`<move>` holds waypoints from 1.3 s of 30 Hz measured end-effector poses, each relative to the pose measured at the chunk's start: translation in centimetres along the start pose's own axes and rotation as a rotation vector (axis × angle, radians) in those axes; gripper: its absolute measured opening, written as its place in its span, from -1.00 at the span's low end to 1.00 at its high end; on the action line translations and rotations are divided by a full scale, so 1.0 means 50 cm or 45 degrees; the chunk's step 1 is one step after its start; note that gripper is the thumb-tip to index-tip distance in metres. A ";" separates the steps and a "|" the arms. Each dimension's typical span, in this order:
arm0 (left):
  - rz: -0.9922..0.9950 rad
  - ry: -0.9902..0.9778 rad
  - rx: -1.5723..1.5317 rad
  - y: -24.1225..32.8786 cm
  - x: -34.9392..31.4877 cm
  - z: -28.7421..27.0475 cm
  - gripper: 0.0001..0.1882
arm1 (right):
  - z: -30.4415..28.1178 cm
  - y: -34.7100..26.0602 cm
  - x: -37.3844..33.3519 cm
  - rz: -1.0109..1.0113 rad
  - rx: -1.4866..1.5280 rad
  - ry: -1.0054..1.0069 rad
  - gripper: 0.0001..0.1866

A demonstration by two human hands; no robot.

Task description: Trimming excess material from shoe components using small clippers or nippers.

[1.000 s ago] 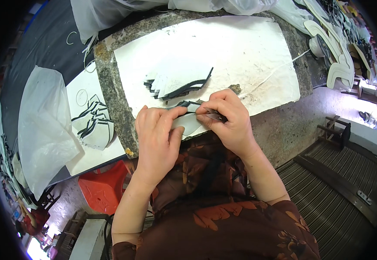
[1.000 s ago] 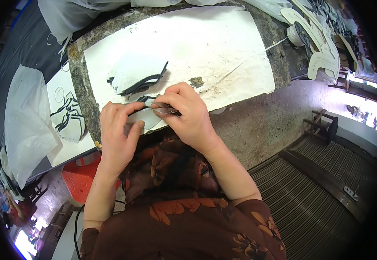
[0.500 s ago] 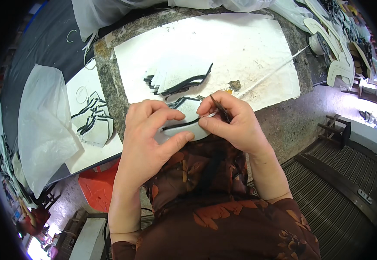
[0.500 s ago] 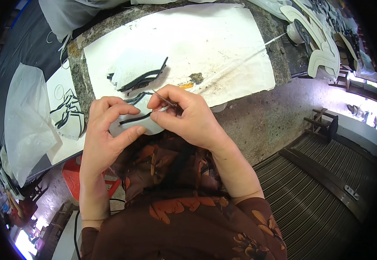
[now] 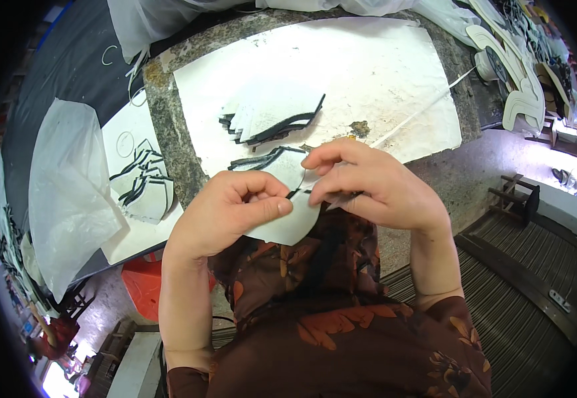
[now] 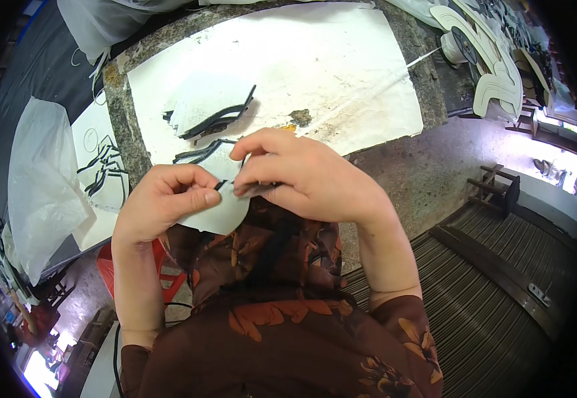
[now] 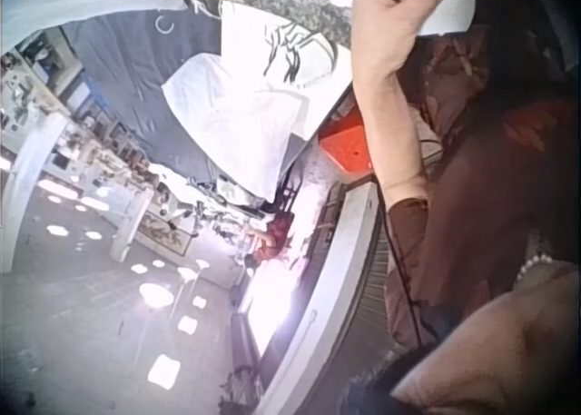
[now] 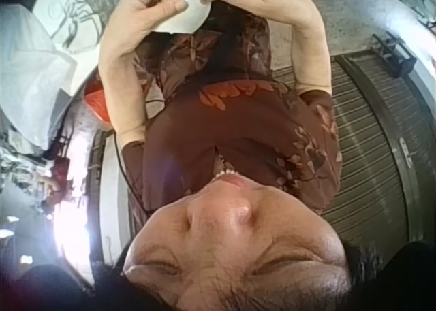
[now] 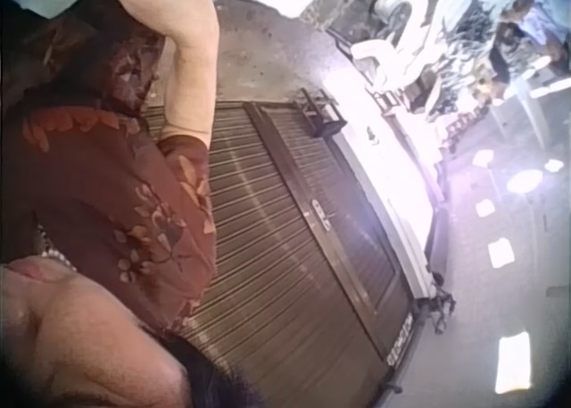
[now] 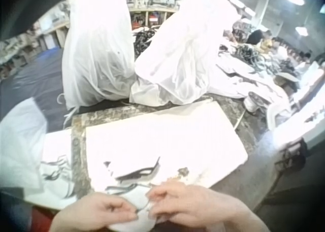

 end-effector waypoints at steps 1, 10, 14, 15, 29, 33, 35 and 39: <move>0.016 0.039 -0.023 0.001 0.001 -0.006 -0.84 | -0.001 -0.007 0.001 -0.001 0.004 0.001 -0.73; 0.145 0.095 -0.045 0.013 0.004 -0.013 -0.83 | -0.014 -0.038 0.003 0.122 -0.859 0.173 -0.85; 0.117 0.095 0.040 0.016 -0.001 -0.012 -0.82 | -0.012 -0.021 0.005 0.173 -0.784 0.148 -0.85; 0.115 0.094 0.039 0.013 -0.002 -0.008 -0.82 | -0.010 -0.016 0.005 0.213 -0.779 0.118 -0.83; 0.241 0.227 -0.354 -0.006 -0.010 0.021 -0.78 | -0.008 0.002 0.007 0.132 -0.292 0.098 -0.71; 0.260 0.234 -0.321 -0.003 -0.009 0.025 -0.77 | -0.007 0.004 0.007 0.127 -0.252 0.101 -0.72; 0.247 0.233 -0.366 -0.003 -0.009 0.027 -0.76 | -0.006 0.004 0.009 0.125 -0.232 0.101 -0.73; 0.244 0.232 -0.347 -0.006 -0.009 0.026 -0.75 | -0.006 0.006 0.009 0.130 -0.217 0.105 -0.75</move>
Point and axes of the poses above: each hand's wrist, its own x-axis towards the middle knuckle, its own z-axis out of the palm, y = z × x, the point moved 10 cm from there along x, towards the middle knuckle
